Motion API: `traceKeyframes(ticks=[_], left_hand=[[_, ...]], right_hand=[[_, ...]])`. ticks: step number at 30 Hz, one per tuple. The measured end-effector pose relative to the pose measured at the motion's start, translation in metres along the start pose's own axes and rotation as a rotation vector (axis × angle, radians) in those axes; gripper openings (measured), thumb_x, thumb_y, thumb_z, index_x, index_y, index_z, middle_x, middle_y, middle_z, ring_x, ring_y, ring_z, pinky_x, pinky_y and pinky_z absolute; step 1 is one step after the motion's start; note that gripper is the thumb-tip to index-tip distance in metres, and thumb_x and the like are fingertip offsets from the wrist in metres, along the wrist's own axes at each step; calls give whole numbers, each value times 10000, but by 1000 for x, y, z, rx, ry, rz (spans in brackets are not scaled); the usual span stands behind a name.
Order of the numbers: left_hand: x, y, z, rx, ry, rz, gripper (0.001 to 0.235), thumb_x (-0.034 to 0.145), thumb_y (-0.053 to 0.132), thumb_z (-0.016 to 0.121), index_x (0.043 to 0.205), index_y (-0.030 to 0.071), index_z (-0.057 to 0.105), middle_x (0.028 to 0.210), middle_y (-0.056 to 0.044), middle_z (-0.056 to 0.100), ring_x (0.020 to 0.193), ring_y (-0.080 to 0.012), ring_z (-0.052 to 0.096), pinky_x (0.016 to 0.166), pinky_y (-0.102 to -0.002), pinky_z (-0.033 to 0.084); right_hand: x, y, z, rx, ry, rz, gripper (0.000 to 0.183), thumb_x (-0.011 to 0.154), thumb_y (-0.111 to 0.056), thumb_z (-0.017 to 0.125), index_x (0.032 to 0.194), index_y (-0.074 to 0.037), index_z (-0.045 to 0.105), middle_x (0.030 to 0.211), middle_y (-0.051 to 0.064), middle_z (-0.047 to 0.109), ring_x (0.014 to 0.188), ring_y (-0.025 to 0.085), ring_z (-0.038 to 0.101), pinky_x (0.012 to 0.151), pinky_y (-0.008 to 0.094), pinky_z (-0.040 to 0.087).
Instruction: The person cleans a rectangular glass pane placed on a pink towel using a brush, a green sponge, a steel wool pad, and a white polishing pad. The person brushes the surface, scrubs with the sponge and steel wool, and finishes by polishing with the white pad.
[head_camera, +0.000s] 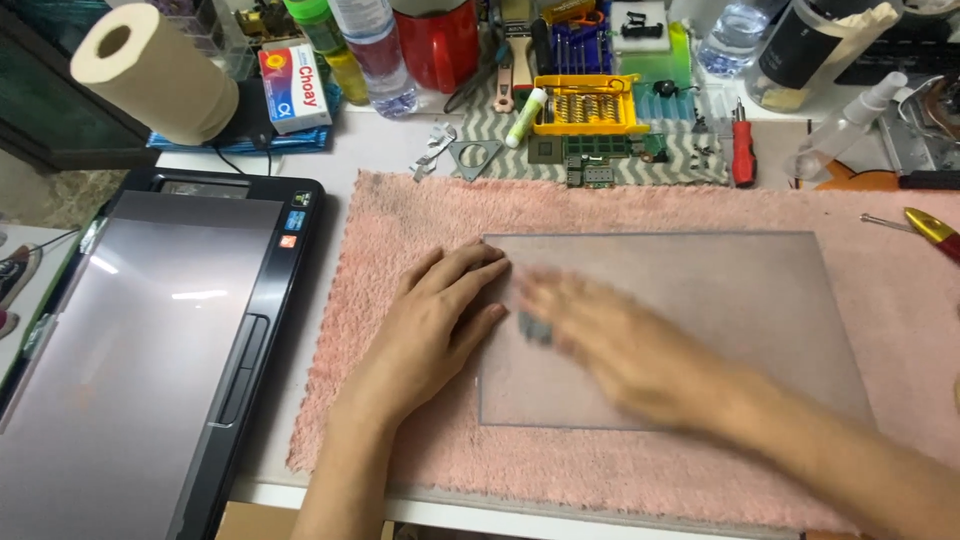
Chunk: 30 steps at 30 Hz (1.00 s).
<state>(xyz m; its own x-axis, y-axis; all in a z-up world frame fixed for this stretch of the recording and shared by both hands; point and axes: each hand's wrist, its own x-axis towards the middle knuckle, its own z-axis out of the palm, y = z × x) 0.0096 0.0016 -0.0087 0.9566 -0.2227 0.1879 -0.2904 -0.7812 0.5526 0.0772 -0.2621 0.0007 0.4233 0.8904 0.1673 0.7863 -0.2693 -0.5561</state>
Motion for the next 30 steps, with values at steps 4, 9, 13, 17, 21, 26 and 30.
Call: traceKeyframes(ticks=[4, 9, 13, 17, 21, 26, 30], left_hand=[[-3, -2, 5, 27, 93, 109, 433, 1159, 233, 616, 1574, 111, 648, 1603, -109, 662, 1550, -309, 588, 1344, -545, 300], [-3, 2, 8, 70, 69, 132, 379, 1199, 258, 515, 1528, 196, 692, 1597, -131, 638, 1557, -321, 571, 1324, -564, 291], [-4, -10, 10, 124, 64, 111, 405, 1195, 293, 500, 1524, 230, 727, 1672, -114, 637, 1649, -383, 458, 1346, -592, 241], [-7, -28, 5, 184, 94, 73, 423, 1185, 227, 487, 1527, 261, 734, 1707, -56, 632, 1678, -354, 439, 1350, -590, 240], [-6, -32, 10, 196, 112, 58, 456, 1152, 197, 512, 1544, 284, 730, 1744, -51, 607, 1687, -351, 442, 1341, -569, 258], [-4, -17, 7, 142, 117, -16, 428, 1063, 417, 748, 1458, 251, 766, 1722, -69, 615, 1691, -348, 422, 1349, -567, 243], [-2, -12, 2, 107, 103, -17, 405, 1068, 382, 753, 1437, 215, 759, 1704, -96, 621, 1688, -374, 419, 1334, -604, 260]], right_hand=[[-56, -30, 33, -45, -175, -78, 695, 1107, -46, 487, 1798, -49, 408, 1904, 170, 333, 1753, 344, 264, 1392, 521, 172], [-69, -26, 17, 260, -270, -273, 564, 1181, -41, 421, 1744, -6, 443, 1859, 231, 406, 1734, 376, 386, 1415, 542, 244], [-37, -2, -38, 291, 3, 13, 661, 1055, 66, 560, 1687, -129, 567, 1807, 142, 542, 1666, 323, 528, 1394, 466, 300], [-1, 58, -51, 9, 186, 24, 608, 1104, -5, 612, 1700, -108, 549, 1790, 122, 541, 1671, 329, 482, 1412, 506, 290], [23, 72, -31, 0, 52, 235, 627, 1124, -17, 526, 1724, -202, 512, 1858, 30, 398, 1685, 246, 351, 1405, 533, 193], [12, 65, -9, 25, 72, 21, 573, 1198, -150, 447, 1764, -62, 425, 1857, 188, 389, 1749, 383, 288, 1429, 531, 158], [-28, 13, 14, 66, 20, -18, 601, 1151, -5, 362, 1743, -67, 452, 1847, 155, 439, 1733, 365, 342, 1420, 549, 267]])
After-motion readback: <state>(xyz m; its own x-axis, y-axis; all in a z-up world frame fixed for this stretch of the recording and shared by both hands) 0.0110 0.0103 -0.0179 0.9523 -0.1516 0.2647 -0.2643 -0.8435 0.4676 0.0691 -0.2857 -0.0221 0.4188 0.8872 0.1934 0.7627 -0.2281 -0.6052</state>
